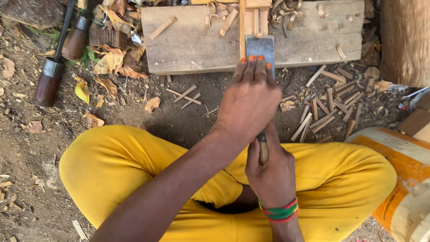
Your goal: The person carves a small wooden piece using a chisel while sitting on the ground, creating thin wood shavings.
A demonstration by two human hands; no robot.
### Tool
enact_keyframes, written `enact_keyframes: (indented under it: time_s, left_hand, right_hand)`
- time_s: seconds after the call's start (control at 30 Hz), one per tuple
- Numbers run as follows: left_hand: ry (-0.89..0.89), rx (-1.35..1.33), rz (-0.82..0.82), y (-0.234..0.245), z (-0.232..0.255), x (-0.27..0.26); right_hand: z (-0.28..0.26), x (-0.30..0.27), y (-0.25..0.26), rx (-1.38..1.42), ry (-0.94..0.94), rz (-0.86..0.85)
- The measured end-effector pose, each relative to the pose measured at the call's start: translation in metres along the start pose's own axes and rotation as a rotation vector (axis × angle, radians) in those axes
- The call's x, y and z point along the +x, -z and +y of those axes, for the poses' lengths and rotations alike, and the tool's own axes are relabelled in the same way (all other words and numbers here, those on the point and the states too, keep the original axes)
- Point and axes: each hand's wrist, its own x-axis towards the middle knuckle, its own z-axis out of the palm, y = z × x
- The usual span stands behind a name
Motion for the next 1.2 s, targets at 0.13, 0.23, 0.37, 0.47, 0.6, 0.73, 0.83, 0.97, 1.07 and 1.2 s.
enact_keyframes:
  time_s: [0.13,0.23,0.37,0.47,0.6,0.73,0.83,0.97,1.07,1.2]
  left_hand:
    - [0.065,-0.042,-0.100,-0.013,-0.016,0.024]
    - [0.117,-0.124,-0.237,-0.015,-0.026,0.038]
    - [0.057,-0.124,-0.064,-0.013,-0.029,0.031]
    - [0.097,-0.218,0.021,0.002,-0.043,0.019]
    - [0.293,-0.272,-0.020,0.016,-0.071,0.017]
    - [0.152,-0.106,0.097,0.002,-0.074,0.029]
    - [0.126,-0.085,0.070,-0.011,-0.065,0.028]
    - [0.138,-0.034,0.012,-0.026,-0.064,0.025]
    - [0.146,-0.021,0.019,-0.028,-0.063,0.023]
    - [0.163,-0.020,0.045,-0.027,-0.058,0.024]
  right_hand:
    - [0.000,0.028,-0.005,0.033,0.227,0.088]
    - [-0.003,0.029,-0.005,0.020,0.208,0.102]
    - [0.000,0.029,-0.007,-0.025,0.332,0.181]
    - [0.003,0.023,-0.005,0.138,0.158,0.128]
    - [0.014,0.001,0.016,0.607,-0.151,0.031]
    - [0.026,-0.016,0.028,0.426,-0.178,0.111]
    - [0.030,-0.032,0.031,0.257,-0.200,0.077]
    - [0.025,-0.042,0.025,0.039,-0.078,0.110]
    - [0.020,-0.038,0.023,0.079,-0.021,0.067]
    - [0.016,-0.032,0.020,0.068,0.021,0.056]
